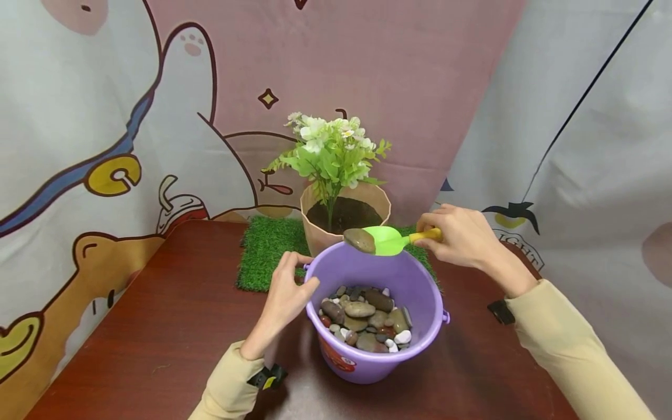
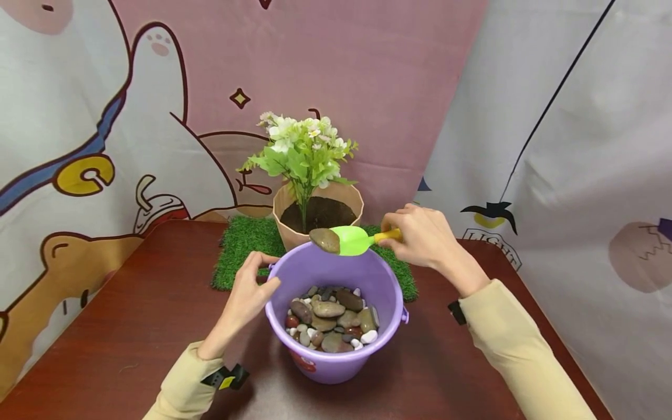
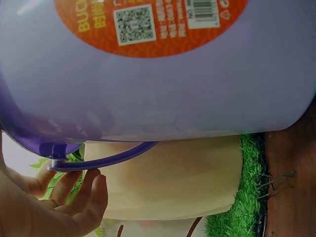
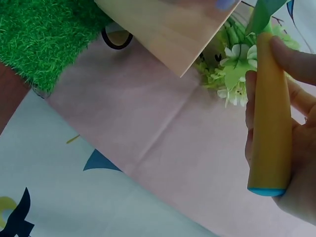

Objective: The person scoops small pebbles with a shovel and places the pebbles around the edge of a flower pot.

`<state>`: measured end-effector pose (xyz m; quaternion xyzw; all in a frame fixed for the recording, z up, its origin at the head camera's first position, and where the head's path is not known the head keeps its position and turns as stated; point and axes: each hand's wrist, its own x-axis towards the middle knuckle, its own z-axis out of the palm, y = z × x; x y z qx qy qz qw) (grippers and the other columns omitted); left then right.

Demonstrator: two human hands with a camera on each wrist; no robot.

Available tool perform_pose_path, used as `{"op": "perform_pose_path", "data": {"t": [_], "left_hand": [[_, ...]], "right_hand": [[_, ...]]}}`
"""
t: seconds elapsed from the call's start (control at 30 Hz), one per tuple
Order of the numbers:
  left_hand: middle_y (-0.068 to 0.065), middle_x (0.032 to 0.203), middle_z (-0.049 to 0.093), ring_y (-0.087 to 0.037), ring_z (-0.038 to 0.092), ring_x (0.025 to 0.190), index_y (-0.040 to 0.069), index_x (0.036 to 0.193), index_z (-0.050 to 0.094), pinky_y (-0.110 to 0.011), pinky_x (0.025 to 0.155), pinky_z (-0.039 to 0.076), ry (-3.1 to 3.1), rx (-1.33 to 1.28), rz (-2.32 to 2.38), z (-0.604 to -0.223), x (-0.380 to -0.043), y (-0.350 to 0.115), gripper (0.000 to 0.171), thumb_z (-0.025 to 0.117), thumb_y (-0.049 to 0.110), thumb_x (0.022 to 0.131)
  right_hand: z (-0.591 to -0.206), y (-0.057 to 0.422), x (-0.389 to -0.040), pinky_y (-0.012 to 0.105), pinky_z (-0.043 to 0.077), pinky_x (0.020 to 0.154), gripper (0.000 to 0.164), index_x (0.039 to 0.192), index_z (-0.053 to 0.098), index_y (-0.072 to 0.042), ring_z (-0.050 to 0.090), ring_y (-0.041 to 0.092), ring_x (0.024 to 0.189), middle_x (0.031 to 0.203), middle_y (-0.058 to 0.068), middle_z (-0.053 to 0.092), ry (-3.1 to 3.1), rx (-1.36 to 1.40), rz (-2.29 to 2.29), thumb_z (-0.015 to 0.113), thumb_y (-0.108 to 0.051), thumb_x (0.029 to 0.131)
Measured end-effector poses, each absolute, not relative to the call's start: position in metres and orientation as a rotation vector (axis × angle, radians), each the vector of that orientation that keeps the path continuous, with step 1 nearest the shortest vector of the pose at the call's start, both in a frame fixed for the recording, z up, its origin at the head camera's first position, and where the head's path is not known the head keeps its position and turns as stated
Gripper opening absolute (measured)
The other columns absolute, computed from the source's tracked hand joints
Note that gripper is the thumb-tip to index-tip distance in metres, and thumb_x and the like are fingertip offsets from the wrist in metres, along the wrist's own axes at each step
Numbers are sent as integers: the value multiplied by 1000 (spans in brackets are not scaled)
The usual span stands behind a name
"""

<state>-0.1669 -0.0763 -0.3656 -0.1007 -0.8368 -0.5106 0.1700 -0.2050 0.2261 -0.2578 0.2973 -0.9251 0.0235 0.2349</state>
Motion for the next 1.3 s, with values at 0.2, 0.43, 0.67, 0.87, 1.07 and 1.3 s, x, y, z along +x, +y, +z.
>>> {"op": "perform_pose_path", "data": {"t": [0.2, 0.43, 0.67, 0.87, 1.07, 1.3], "left_hand": [[-12, 97, 56, -20, 53, 84, 2, 99, 62, -31, 70, 49, -2373, -288, -1453, -366, -167, -75, 31, 62, 5, 69], [-11, 96, 57, -20, 53, 84, 3, 100, 63, -28, 71, 47, -2369, -292, -1438, -366, -167, -75, 32, 62, 6, 68], [-11, 95, 57, -18, 52, 82, 3, 100, 63, -24, 70, 45, -2369, -293, -1418, -367, -167, -76, 32, 62, 7, 68], [-11, 96, 56, -19, 53, 83, 3, 100, 62, -29, 71, 49, -2377, -289, -1432, -366, -166, -76, 31, 62, 7, 69], [-12, 96, 56, -19, 53, 83, 2, 99, 62, -21, 68, 46, -2365, -306, -1433, -368, -167, -77, 30, 61, 6, 69], [-12, 94, 56, -19, 52, 83, 3, 98, 62, -22, 69, 44, -2363, -316, -1416, -369, -169, -78, 29, 61, 7, 69]], "right_hand": [[-250, 221, -223, 32, 38, 45, 16, 81, 69, -20, 54, 17, 64, 71, 0, 62, -2668, 671, 51, 71, -36, 79], [-241, 209, -245, 37, 40, 46, 22, 85, 70, -17, 59, 22, 65, 74, 3, 68, -2817, 493, 57, 66, -38, 81], [-240, 192, -266, 48, 45, 51, 17, 76, 68, -14, 63, 33, 70, 76, 11, 68, -2854, 366, 0, 64, -30, 78], [-246, 180, -284, 50, 46, 53, 30, 60, 57, -13, 63, 38, 71, 72, 14, 64, -2869, 320, -100, 64, -40, 71], [-249, 163, -293, 50, 48, 59, 29, 66, 61, -9, 64, 38, 77, 82, 16, 66, -2925, 295, -205, 65, -37, 73], [-249, 151, -295, 49, 50, 64, 28, 80, 67, -8, 65, 38, 83, 89, 15, 67, -2944, 272, -272, 67, -35, 75]]}}
